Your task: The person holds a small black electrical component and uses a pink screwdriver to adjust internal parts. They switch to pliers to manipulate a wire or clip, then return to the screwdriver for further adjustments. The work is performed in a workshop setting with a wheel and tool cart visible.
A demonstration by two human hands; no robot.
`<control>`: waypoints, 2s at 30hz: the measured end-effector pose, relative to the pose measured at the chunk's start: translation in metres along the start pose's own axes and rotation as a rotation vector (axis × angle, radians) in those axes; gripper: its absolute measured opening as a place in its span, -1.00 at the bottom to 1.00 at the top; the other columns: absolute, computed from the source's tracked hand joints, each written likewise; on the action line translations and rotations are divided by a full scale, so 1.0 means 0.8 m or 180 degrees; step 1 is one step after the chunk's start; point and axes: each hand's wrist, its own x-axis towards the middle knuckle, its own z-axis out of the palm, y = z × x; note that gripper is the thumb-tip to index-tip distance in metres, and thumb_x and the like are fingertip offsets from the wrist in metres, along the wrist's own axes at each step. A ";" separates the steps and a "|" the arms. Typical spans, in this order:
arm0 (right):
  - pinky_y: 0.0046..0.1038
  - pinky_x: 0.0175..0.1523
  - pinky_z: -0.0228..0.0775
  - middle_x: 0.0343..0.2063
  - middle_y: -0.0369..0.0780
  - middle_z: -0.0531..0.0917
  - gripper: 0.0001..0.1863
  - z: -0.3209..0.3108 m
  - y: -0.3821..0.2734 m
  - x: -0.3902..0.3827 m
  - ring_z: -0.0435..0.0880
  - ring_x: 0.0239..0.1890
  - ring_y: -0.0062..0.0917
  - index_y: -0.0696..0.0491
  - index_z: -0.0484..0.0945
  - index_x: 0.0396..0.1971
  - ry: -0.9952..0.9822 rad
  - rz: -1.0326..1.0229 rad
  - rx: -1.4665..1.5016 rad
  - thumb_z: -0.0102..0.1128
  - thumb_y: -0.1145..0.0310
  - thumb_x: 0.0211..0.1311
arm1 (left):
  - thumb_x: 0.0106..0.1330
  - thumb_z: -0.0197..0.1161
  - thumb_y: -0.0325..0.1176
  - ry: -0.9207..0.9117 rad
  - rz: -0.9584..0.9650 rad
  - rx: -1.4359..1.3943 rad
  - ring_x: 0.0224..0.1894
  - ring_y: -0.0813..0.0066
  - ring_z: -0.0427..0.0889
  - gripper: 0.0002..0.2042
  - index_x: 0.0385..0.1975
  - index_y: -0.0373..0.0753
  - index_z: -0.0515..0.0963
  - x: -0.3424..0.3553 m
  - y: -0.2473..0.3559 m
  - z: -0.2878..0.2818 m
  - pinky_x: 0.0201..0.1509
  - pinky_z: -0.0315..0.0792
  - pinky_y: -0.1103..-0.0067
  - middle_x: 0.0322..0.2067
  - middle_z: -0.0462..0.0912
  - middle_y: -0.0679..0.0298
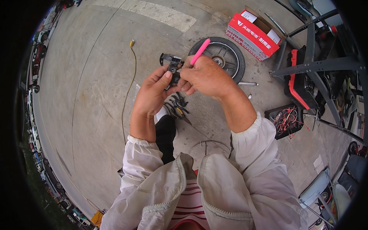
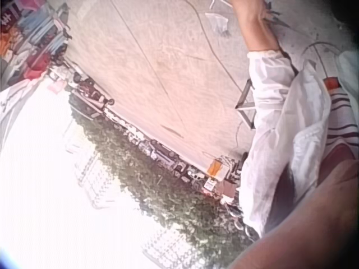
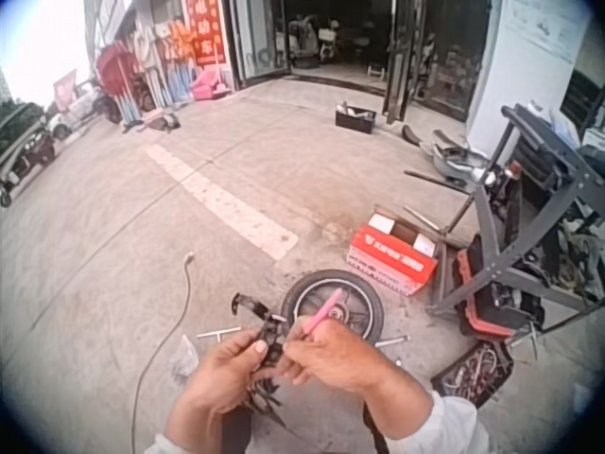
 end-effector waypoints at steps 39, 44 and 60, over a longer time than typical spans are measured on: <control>-0.65 -0.35 0.52 -0.39 -0.27 0.64 -0.78 0.056 0.016 0.012 0.63 -0.45 -0.68 0.29 0.54 -0.11 0.0297 -0.1074 0.0802 0.13 0.57 0.26 | 0.56 -0.20 -0.12 -0.0378 0.0296 -0.2021 -0.40 0.53 0.51 -0.53 0.20 -0.41 0.29 0.001 0.004 -0.003 -0.34 0.42 0.57 -0.24 0.57 0.19; -0.63 -0.40 0.56 -0.40 -0.23 0.64 -0.82 0.055 0.015 0.011 0.66 -0.48 -0.67 0.28 0.52 -0.15 0.0410 -0.1100 0.0797 0.12 0.58 0.26 | 0.54 -0.16 -0.07 -0.0499 0.0130 -0.2102 -0.41 0.53 0.49 -0.50 0.21 -0.40 0.29 -0.001 0.006 0.001 -0.36 0.39 0.59 -0.28 0.55 0.24; -0.62 -0.33 0.49 -0.45 -0.25 0.65 -0.84 0.056 0.014 0.003 0.62 -0.42 -0.71 0.25 0.59 -0.19 0.0566 -0.1165 0.0460 0.12 0.51 0.31 | 0.54 -0.13 -0.13 -0.0609 0.0258 -0.2135 -0.39 0.55 0.45 -0.54 0.24 -0.36 0.28 -0.003 0.005 0.002 -0.35 0.36 0.58 -0.36 0.52 0.28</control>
